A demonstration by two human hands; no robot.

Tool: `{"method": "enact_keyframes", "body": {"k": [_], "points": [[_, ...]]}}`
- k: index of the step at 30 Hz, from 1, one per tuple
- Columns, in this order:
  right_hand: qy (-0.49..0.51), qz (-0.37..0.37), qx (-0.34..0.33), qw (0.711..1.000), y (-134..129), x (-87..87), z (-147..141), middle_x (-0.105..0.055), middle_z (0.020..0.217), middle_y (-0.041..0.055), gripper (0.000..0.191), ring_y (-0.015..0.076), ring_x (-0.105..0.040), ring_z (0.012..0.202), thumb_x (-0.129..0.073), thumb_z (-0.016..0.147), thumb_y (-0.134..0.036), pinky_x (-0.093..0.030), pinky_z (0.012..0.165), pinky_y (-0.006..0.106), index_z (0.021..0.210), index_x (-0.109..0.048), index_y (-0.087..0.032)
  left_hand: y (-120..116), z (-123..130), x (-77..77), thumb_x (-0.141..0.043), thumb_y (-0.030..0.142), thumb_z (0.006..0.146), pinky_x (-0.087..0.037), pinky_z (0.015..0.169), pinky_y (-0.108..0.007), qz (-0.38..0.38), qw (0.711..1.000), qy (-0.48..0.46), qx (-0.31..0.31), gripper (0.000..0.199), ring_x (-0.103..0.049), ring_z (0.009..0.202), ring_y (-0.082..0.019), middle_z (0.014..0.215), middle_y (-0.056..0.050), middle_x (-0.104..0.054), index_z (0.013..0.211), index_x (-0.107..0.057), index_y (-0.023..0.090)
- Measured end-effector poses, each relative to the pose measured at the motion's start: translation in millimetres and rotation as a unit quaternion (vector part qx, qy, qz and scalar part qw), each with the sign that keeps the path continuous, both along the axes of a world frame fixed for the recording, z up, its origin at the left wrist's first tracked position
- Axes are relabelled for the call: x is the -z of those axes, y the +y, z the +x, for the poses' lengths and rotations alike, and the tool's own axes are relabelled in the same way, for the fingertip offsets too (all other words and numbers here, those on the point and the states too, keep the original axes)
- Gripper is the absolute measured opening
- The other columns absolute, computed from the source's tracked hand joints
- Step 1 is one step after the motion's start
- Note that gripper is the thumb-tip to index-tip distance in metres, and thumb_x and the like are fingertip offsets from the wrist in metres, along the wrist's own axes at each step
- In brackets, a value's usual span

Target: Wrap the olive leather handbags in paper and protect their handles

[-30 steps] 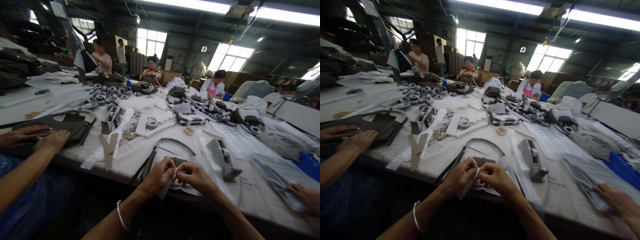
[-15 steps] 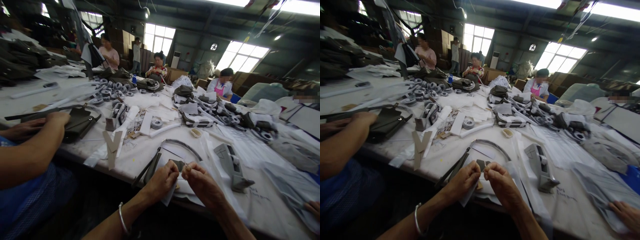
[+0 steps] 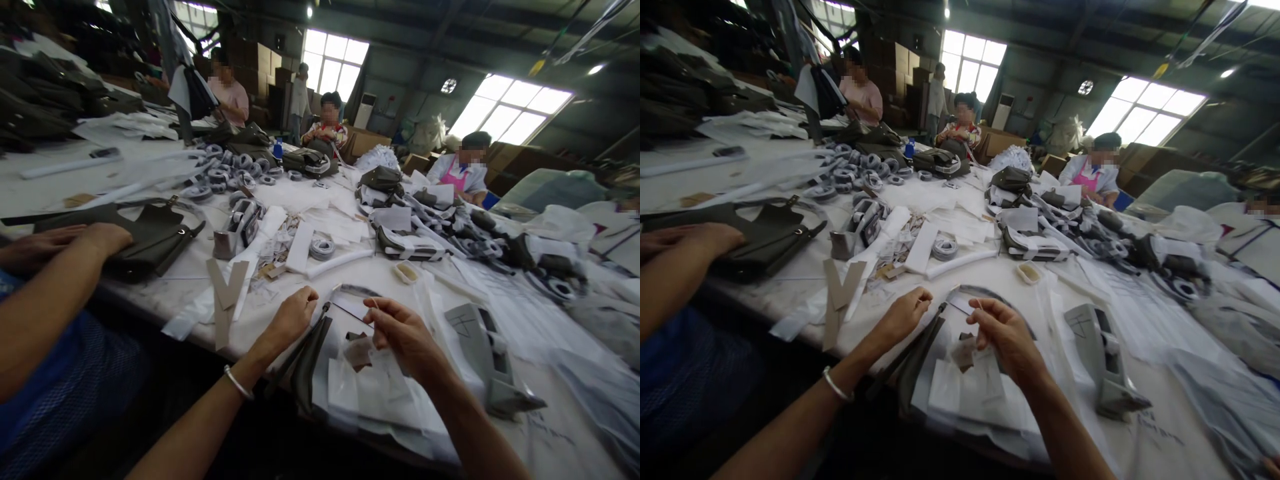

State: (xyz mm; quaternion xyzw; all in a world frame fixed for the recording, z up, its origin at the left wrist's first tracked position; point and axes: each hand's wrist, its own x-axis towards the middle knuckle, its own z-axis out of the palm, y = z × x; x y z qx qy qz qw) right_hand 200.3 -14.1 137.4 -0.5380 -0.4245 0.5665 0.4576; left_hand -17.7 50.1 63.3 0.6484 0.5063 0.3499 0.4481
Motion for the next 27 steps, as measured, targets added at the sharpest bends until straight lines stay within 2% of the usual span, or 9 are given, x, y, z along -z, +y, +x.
{"method": "enact_keyframes", "body": {"k": [3,5,7,10,13,16,19,23,27], "points": [[-0.207,-0.028,-0.066,0.976,35.3,18.3,1.9,-0.071,0.08,0.0007,0.028,0.0071,-0.049,0.041,-0.072,0.076,-0.034,-0.037,0.042,0.023,0.1,-0.068,-0.02,23.1,4.8,23.0,-0.052,0.02,0.084,-0.048,0.071,-0.027,-0.078,0.997,-0.005,0.006,0.015,-0.063,0.075,-0.018,0.081,-0.006,-0.067,0.094,-0.064,0.017],[-0.288,-0.073,-0.11,0.948,57.8,36.9,1.1,-0.069,0.068,-0.0018,0.016,0.0072,-0.047,0.036,-0.069,0.073,-0.024,-0.032,0.038,0.022,0.089,-0.069,-0.021,29.5,12.0,31.9,-0.047,0.021,0.087,-0.048,0.06,-0.024,-0.121,0.992,-0.024,0.024,0.021,-0.062,0.063,-0.016,0.076,-0.005,-0.066,0.1,-0.063,0.016],[-0.308,-0.114,-0.148,0.933,76.1,55.9,-2.3,-0.061,0.051,-0.0035,0.004,0.0076,-0.043,0.03,-0.069,0.068,-0.017,-0.027,0.035,0.023,0.07,-0.067,-0.02,31.5,18.9,35.9,-0.045,0.021,0.088,-0.047,0.053,-0.022,-0.151,0.986,-0.045,0.046,0.025,-0.061,0.057,-0.014,0.075,-0.004,-0.066,0.104,-0.063,0.016],[-0.269,-0.148,-0.187,0.933,92.7,77.9,-11.0,-0.053,0.04,-0.0041,0.014,0.0083,-0.04,0.029,-0.068,0.065,-0.018,-0.024,0.034,0.022,0.054,-0.059,-0.019,32.9,24.3,38.3,-0.045,0.02,0.086,-0.047,0.05,-0.021,-0.173,0.98,-0.069,0.072,0.029,-0.063,0.057,-0.014,0.076,-0.004,-0.066,0.109,-0.063,0.014],[-0.19,-0.161,-0.214,0.945,96.9,89.1,-18.2,-0.054,0.046,-0.0048,0.011,0.0069,-0.042,0.035,-0.067,0.066,-0.025,-0.025,0.037,0.02,0.06,-0.06,-0.019,35.3,23.5,41.3,-0.046,0.018,0.083,-0.05,0.051,-0.023,-0.18,0.976,-0.085,0.085,0.036,-0.064,0.056,-0.015,0.074,-0.003,-0.065,0.116,-0.06,0.012],[-0.098,-0.163,-0.23,0.954,94.8,93.1,-19.2,-0.059,0.058,-0.0042,0.018,0.0052,-0.041,0.043,-0.069,0.065,-0.032,-0.027,0.041,0.018,0.074,-0.063,-0.017,36.9,20.3,46.0,-0.052,0.02,0.079,-0.048,0.05,-0.023,-0.161,0.979,-0.092,0.087,0.035,-0.061,0.053,-0.014,0.074,-0.001,-0.064,0.111,-0.063,0.013],[-0.024,-0.161,-0.225,0.961,93.3,94.8,-16.0,-0.059,0.063,-0.0047,0.025,0.0048,-0.04,0.045,-0.07,0.066,-0.035,-0.03,0.043,0.018,0.082,-0.063,-0.017,37.0,18.4,51.1,-0.055,0.023,0.077,-0.044,0.05,-0.022,-0.094,0.99,-0.066,0.084,0.026,-0.057,0.051,-0.012,0.072,0.0,-0.062,0.099,-0.067,0.016],[0.03,-0.161,-0.214,0.963,95.4,97.8,-14.1,-0.059,0.062,-0.0045,0.024,0.0047,-0.041,0.044,-0.072,0.064,-0.033,-0.032,0.044,0.019,0.079,-0.061,-0.017,36.3,18.1,55.2,-0.054,0.022,0.078,-0.044,0.063,-0.023,0.002,0.999,-0.013,0.052,0.015,-0.058,0.067,-0.016,0.072,-0.003,-0.063,0.073,-0.067,0.016],[0.041,-0.163,-0.217,0.961,95.8,100.3,-17.0,-0.06,0.062,-0.004,0.022,0.0047,-0.042,0.043,-0.071,0.065,-0.031,-0.03,0.043,0.019,0.079,-0.062,-0.017,35.6,17.5,54.4,-0.052,0.024,0.082,-0.043,0.066,-0.023,0.011,0.999,-0.015,0.045,0.02,-0.06,0.071,-0.015,0.082,-0.003,-0.069,0.087,-0.071,0.017]]}}
